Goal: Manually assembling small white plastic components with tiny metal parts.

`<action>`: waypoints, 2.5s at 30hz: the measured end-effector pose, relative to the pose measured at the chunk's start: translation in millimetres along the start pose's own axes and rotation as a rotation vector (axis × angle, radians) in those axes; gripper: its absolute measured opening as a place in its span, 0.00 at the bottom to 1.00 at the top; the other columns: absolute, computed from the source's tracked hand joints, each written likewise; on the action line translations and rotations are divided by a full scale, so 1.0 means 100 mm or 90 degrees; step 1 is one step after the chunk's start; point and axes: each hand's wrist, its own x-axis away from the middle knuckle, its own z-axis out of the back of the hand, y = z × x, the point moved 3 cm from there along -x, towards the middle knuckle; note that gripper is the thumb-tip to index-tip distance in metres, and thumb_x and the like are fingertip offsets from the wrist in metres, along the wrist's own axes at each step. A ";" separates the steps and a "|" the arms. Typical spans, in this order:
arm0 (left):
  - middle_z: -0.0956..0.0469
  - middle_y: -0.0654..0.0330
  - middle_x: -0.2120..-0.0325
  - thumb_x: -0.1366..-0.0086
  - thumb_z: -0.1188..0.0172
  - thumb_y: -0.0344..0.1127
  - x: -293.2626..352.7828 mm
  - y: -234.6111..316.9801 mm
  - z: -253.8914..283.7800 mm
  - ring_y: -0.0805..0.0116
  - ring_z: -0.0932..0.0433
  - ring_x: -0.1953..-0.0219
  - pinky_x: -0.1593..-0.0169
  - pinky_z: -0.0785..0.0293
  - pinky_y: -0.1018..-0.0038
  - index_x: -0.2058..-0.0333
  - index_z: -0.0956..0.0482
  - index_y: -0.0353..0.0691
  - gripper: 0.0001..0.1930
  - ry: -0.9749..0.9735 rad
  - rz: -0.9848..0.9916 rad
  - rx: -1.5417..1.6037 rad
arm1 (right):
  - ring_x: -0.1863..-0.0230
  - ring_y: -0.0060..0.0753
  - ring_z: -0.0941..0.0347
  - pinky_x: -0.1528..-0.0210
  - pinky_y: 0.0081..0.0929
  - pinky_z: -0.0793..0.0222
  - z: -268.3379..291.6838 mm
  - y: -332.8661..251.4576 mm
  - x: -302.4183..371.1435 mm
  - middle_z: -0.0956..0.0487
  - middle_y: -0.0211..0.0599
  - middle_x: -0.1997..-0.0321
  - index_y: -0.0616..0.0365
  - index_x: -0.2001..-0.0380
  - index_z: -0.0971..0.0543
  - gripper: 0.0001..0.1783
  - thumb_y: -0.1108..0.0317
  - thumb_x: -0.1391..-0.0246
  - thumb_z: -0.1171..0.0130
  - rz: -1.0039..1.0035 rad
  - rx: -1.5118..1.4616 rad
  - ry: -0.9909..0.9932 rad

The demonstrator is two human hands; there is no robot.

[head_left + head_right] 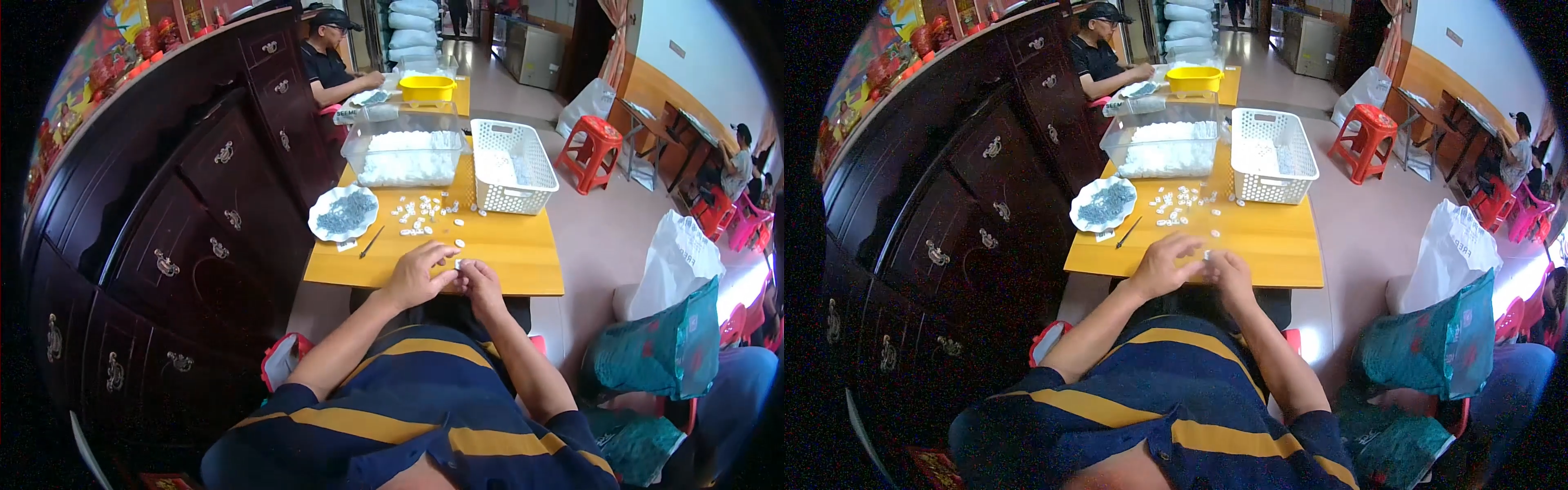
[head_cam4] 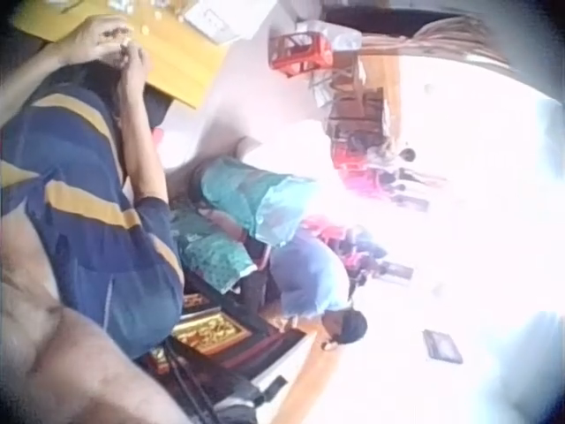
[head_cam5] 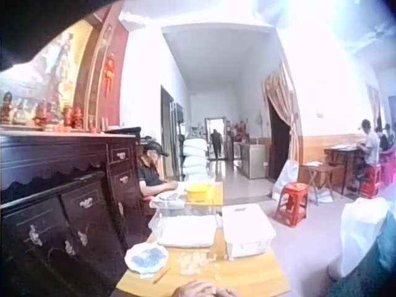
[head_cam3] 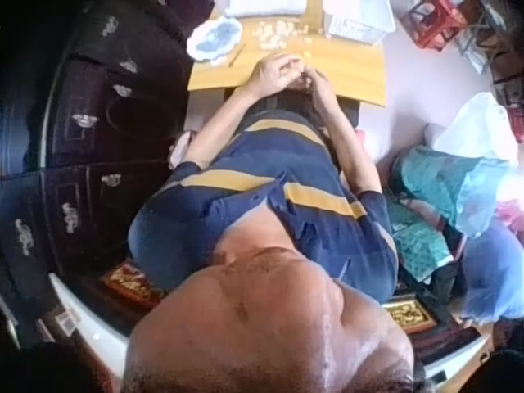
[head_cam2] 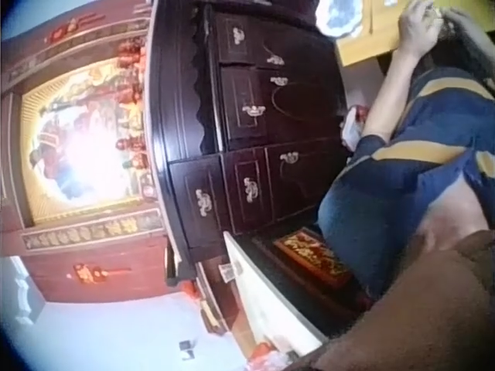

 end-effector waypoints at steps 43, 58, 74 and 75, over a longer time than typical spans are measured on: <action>0.25 0.56 0.74 0.44 0.46 0.27 -0.04 2.53 0.73 0.67 0.25 0.78 0.68 0.31 0.83 0.74 0.24 0.37 0.03 -0.052 -0.311 0.928 | 0.76 0.18 0.30 0.73 0.17 0.34 0.14 0.08 -0.07 0.21 0.33 0.72 0.56 0.67 0.25 0.10 0.62 0.38 0.45 -0.017 0.005 -0.013; 0.25 0.59 0.79 0.47 0.45 0.28 -0.17 2.61 0.70 0.68 0.26 0.80 0.69 0.34 0.86 0.78 0.24 0.38 0.04 -0.119 -0.357 1.060 | 0.76 0.16 0.33 0.72 0.15 0.36 -0.10 -0.16 0.02 0.22 0.30 0.73 0.56 0.69 0.24 0.09 0.62 0.39 0.44 -0.018 0.018 0.028; 0.24 0.60 0.79 0.49 0.38 0.25 -0.01 1.77 0.97 0.66 0.28 0.80 0.76 0.32 0.76 0.77 0.24 0.40 0.04 -0.093 -0.181 0.739 | 0.75 0.16 0.34 0.71 0.16 0.37 0.12 -0.27 -0.01 0.23 0.30 0.72 0.60 0.68 0.24 0.12 0.61 0.37 0.47 0.112 0.135 0.055; 0.24 0.59 0.80 0.45 0.41 0.25 0.02 1.95 1.26 0.65 0.28 0.83 0.81 0.33 0.75 0.76 0.23 0.41 0.03 -0.035 -0.303 0.795 | 0.74 0.16 0.32 0.69 0.16 0.35 0.11 -0.35 0.00 0.21 0.33 0.71 0.60 0.66 0.25 0.12 0.62 0.36 0.47 0.126 0.165 0.051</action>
